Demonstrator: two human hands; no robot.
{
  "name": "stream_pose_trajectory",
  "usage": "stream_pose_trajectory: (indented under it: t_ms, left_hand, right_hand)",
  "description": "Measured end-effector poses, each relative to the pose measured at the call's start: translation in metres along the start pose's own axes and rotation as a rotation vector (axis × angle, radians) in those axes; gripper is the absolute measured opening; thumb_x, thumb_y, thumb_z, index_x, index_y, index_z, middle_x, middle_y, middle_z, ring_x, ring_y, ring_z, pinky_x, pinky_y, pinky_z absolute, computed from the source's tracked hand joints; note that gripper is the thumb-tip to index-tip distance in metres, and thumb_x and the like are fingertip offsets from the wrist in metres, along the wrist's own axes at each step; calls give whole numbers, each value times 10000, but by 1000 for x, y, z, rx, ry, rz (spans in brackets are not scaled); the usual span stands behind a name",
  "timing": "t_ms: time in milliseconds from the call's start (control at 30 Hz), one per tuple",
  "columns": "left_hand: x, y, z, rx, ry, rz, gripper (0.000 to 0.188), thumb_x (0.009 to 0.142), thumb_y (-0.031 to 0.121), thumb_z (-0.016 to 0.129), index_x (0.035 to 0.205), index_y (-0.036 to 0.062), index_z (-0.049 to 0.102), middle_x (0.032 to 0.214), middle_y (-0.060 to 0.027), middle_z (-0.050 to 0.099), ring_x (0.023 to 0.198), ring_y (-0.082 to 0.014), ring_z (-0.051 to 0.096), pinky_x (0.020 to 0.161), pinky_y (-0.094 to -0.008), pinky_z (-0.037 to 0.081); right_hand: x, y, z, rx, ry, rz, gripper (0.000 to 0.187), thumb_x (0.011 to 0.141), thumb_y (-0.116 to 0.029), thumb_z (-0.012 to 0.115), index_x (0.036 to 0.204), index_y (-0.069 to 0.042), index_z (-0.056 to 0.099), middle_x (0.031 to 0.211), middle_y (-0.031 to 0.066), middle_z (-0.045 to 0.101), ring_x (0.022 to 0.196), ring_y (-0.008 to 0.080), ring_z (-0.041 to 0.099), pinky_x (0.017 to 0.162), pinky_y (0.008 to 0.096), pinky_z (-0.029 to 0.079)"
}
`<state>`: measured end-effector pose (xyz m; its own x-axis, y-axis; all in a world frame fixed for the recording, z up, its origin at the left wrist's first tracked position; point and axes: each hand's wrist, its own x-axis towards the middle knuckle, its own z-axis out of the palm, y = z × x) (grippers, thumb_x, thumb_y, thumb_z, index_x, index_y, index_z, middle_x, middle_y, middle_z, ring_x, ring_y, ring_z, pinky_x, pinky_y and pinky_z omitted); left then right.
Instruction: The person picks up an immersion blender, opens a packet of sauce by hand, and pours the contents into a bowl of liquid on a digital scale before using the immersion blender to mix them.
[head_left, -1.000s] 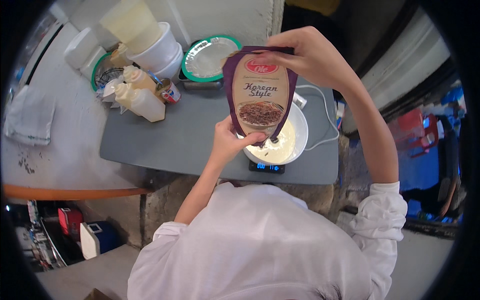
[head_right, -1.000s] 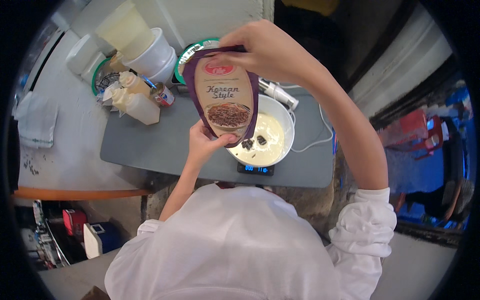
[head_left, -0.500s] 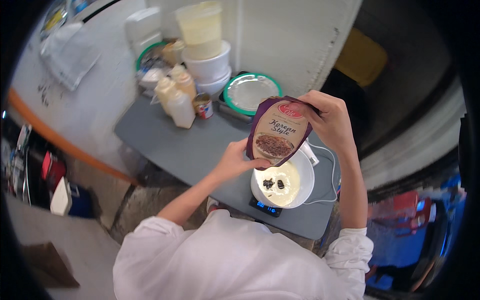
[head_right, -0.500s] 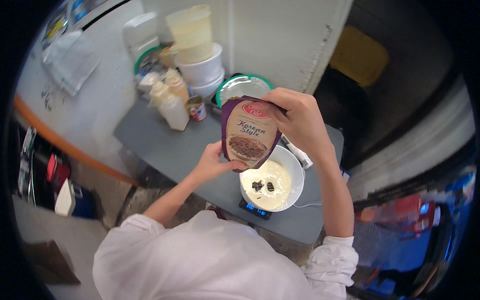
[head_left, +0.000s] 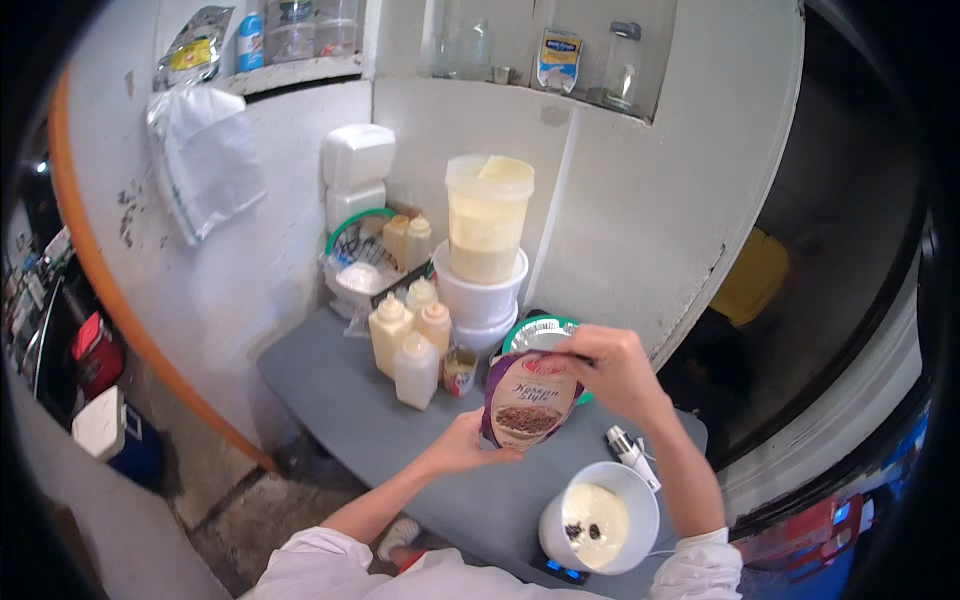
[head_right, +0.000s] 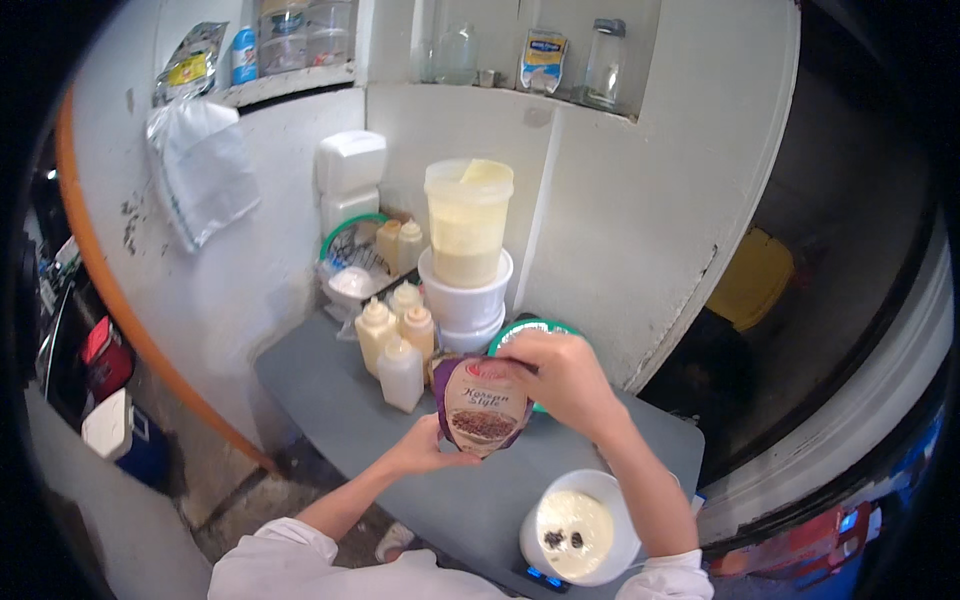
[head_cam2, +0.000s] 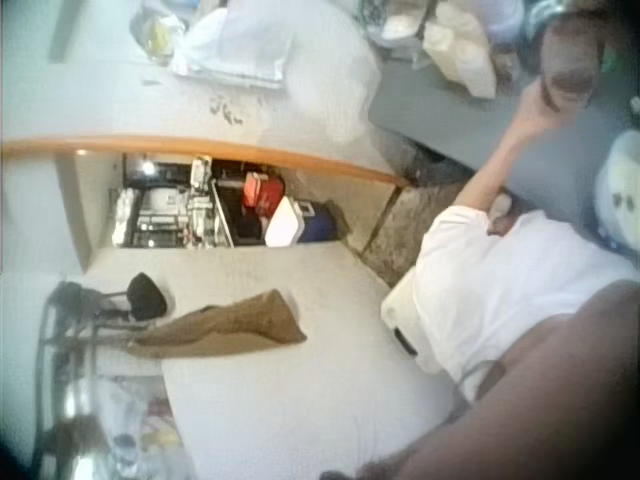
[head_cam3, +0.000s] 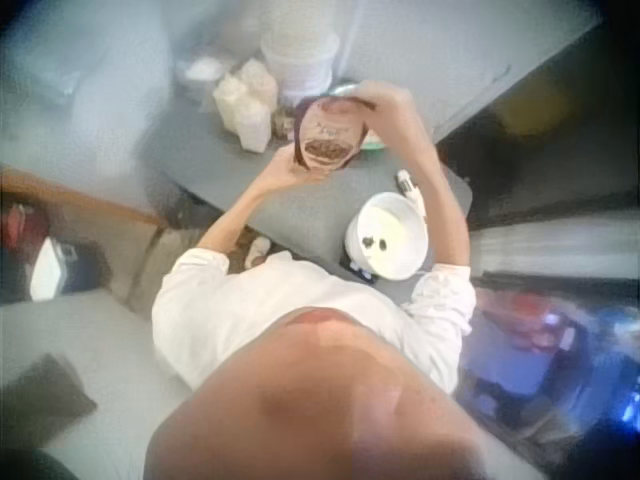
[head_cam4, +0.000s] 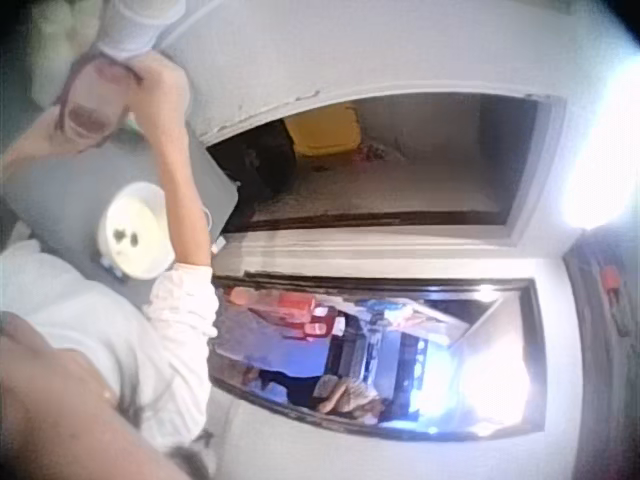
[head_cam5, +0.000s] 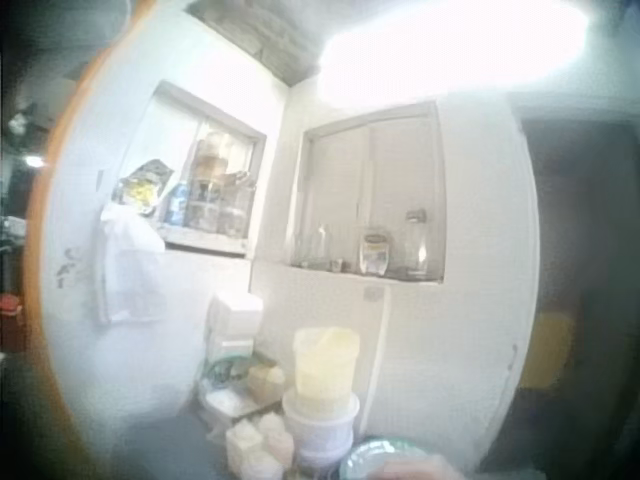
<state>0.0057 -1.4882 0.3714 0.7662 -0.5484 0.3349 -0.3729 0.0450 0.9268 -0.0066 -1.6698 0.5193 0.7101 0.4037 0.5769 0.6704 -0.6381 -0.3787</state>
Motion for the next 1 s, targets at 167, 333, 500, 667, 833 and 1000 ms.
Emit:
stream_pose_trajectory:
  t_ms: [167,333,500,667,833,1000]
  left_hand:
    - [101,23,-108,228,21,295,421,659,204,731,974,-9,552,872,-108,625,794,-151,599,719,-275,461]
    - [249,84,-212,-57,-23,521,410,678,147,714,1007,-16,532,859,-68,615,780,-106,573,700,-260,464]
    - [443,137,-294,120,293,823,446,641,234,741,965,-20,572,900,-76,629,774,-121,586,709,-258,451]
    - [566,97,-316,242,374,642,583,575,313,768,989,-37,553,920,-118,624,830,-182,596,733,-291,450]
    - [617,56,-290,458,696,632,758,493,409,782,1020,-62,510,969,-213,583,910,-321,567,766,-387,440]
    - [597,67,-282,675,614,509,587,622,406,705,934,-59,528,964,-245,552,923,-357,533,807,-401,413]
  right_hand:
    - [100,-16,-18,-183,263,36,421,644,-124,704,1029,-63,546,877,109,587,783,211,567,672,301,447]
    - [111,-24,-54,-384,653,67,472,712,-149,665,1137,-44,488,1025,89,567,926,157,529,707,255,411]
    - [38,-42,-45,-535,564,471,276,711,27,543,986,0,527,919,92,537,703,119,477,681,231,393]
    - [-45,-80,-29,-696,737,843,234,772,-81,540,993,-5,526,1015,112,516,884,160,512,757,250,403]
    - [-170,-144,-34,-822,1076,1121,313,888,-183,453,1160,-30,452,1095,74,498,966,137,485,849,253,370]
    - [-139,-166,-12,-903,1147,1309,284,854,-123,505,1103,13,484,1049,144,540,921,209,547,820,301,447]
